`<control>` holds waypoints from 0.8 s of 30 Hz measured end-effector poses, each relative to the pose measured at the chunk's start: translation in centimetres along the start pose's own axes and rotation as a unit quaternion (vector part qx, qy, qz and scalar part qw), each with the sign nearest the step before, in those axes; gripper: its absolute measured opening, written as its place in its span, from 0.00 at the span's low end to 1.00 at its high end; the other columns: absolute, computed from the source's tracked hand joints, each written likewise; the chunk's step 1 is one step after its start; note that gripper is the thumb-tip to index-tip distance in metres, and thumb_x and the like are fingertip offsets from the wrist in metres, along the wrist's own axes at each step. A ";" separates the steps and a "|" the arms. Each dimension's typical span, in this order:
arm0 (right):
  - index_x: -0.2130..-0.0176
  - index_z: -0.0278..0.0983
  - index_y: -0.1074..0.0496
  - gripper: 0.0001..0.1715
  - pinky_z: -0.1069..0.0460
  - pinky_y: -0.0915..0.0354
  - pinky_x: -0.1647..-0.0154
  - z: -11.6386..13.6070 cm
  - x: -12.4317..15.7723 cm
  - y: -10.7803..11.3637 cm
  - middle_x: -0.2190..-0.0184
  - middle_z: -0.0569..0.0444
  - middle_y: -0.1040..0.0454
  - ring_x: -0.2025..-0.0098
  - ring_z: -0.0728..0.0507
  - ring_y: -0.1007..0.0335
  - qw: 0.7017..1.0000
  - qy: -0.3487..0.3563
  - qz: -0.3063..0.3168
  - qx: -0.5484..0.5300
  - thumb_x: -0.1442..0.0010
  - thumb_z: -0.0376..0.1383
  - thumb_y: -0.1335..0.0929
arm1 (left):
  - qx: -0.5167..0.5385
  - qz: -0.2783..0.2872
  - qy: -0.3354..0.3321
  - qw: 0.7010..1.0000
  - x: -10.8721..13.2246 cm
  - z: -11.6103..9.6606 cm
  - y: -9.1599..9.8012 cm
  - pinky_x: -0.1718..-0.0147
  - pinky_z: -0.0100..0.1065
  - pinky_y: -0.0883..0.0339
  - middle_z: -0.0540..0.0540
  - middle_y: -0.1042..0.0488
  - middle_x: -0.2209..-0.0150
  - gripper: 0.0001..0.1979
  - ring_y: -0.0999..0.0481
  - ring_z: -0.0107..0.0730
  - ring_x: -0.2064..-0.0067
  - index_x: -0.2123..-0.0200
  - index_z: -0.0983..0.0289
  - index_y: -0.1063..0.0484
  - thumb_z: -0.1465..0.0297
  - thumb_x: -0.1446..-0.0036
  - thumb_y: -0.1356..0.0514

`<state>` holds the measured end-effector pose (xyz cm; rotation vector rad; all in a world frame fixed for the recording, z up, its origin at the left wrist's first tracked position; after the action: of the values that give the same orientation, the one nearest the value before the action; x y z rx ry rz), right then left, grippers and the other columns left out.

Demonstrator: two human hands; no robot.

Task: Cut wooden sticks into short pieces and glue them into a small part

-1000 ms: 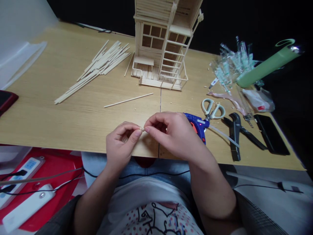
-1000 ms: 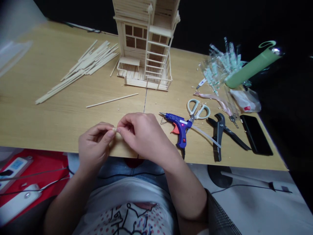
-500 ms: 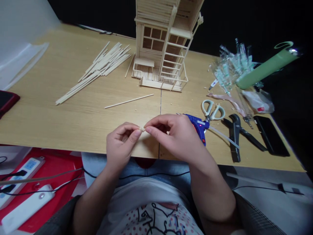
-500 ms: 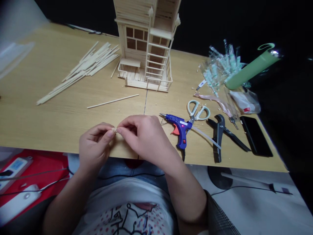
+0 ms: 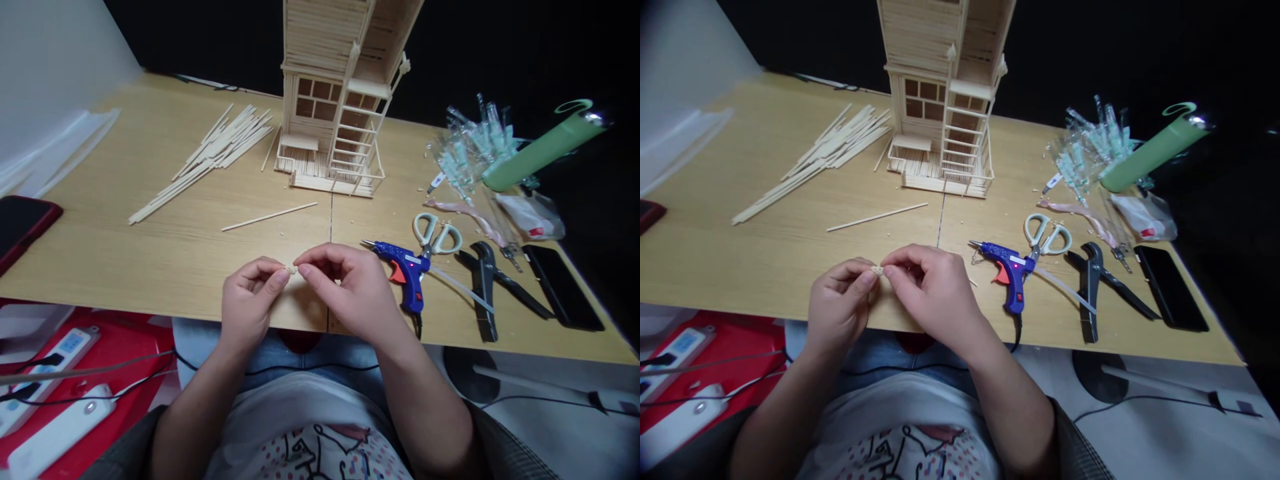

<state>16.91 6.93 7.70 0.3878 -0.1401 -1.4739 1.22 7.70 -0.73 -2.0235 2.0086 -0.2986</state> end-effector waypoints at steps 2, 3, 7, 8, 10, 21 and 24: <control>0.63 0.36 0.19 0.05 0.55 0.34 0.69 0.0 0.0 -0.2 0.69 0.55 0.18 0.70 0.49 0.26 1.000 0.003 -0.004 0.004 0.38 0.32 0.29 | -0.004 0.004 -0.003 1.000 0.0 -0.1 -0.1 0.63 0.25 0.33 0.50 0.21 0.68 0.06 0.25 0.25 0.65 0.68 0.59 0.17 0.65 0.46 0.26; 0.63 0.36 0.19 0.05 0.54 0.34 0.68 0.1 0.0 -0.2 0.70 0.55 0.18 0.70 0.49 0.26 1.000 0.005 -0.007 0.006 0.38 0.32 0.29 | -0.006 0.006 -0.004 1.000 0.0 -0.2 -0.1 0.63 0.26 0.33 0.50 0.21 0.68 0.06 0.26 0.25 0.65 0.68 0.59 0.17 0.65 0.46 0.26; 0.64 0.36 0.19 0.05 0.54 0.34 0.68 0.0 0.2 -0.2 0.71 0.56 0.18 0.71 0.49 0.26 1.000 0.004 -0.016 0.007 0.38 0.32 0.28 | -0.010 0.012 -0.004 1.000 0.0 -0.4 -0.3 0.64 0.26 0.33 0.50 0.22 0.68 0.06 0.26 0.25 0.66 0.69 0.59 0.18 0.65 0.45 0.27; 0.64 0.36 0.18 0.05 0.54 0.34 0.68 0.0 0.2 -0.2 0.70 0.56 0.18 0.70 0.49 0.26 1.000 0.003 -0.018 0.001 0.38 0.32 0.28 | -0.010 0.012 -0.003 1.000 0.0 -0.5 -0.3 0.64 0.26 0.33 0.50 0.22 0.68 0.06 0.26 0.25 0.66 0.69 0.59 0.18 0.64 0.46 0.26; 0.62 0.37 0.18 0.07 0.54 0.34 0.68 -0.2 0.3 -0.2 0.70 0.55 0.18 0.69 0.49 0.25 1.000 -0.005 -0.018 -0.024 0.36 0.33 0.29 | -0.008 0.005 0.003 1.000 0.1 -0.5 -0.3 0.64 0.26 0.34 0.50 0.22 0.68 0.08 0.27 0.25 0.66 0.69 0.60 0.18 0.64 0.47 0.26; 0.52 0.37 0.23 0.15 0.55 0.40 0.76 -3.2 2.8 1.0 0.73 0.57 0.27 0.76 0.50 0.35 0.991 -0.050 -0.075 -0.095 0.29 0.43 0.34 | 0.065 -0.079 0.084 0.991 -0.4 -0.9 0.6 0.71 0.23 0.38 0.48 0.31 0.77 0.21 0.34 0.22 0.72 0.75 0.65 0.23 0.56 0.61 0.21; 0.53 0.38 0.24 0.15 0.53 0.36 0.71 -4.3 4.3 3.3 0.72 0.55 0.26 0.73 0.46 0.29 0.988 -0.010 -0.138 0.062 0.30 0.43 0.36 | 0.061 -0.112 0.117 0.985 -0.2 -1.3 0.9 0.70 0.24 0.37 0.48 0.31 0.76 0.24 0.35 0.23 0.72 0.74 0.65 0.23 0.54 0.64 0.20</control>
<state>21.84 3.58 4.18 0.5086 -0.2011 -1.7478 -0.09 7.86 0.15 -2.2255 1.8345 -0.7186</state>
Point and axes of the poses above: each hand's wrist, its own x-axis away from the middle knuckle, its own y-axis out of the back of the hand, z = x × y, the point moved 8 cm from there along -x, towards the middle knuckle
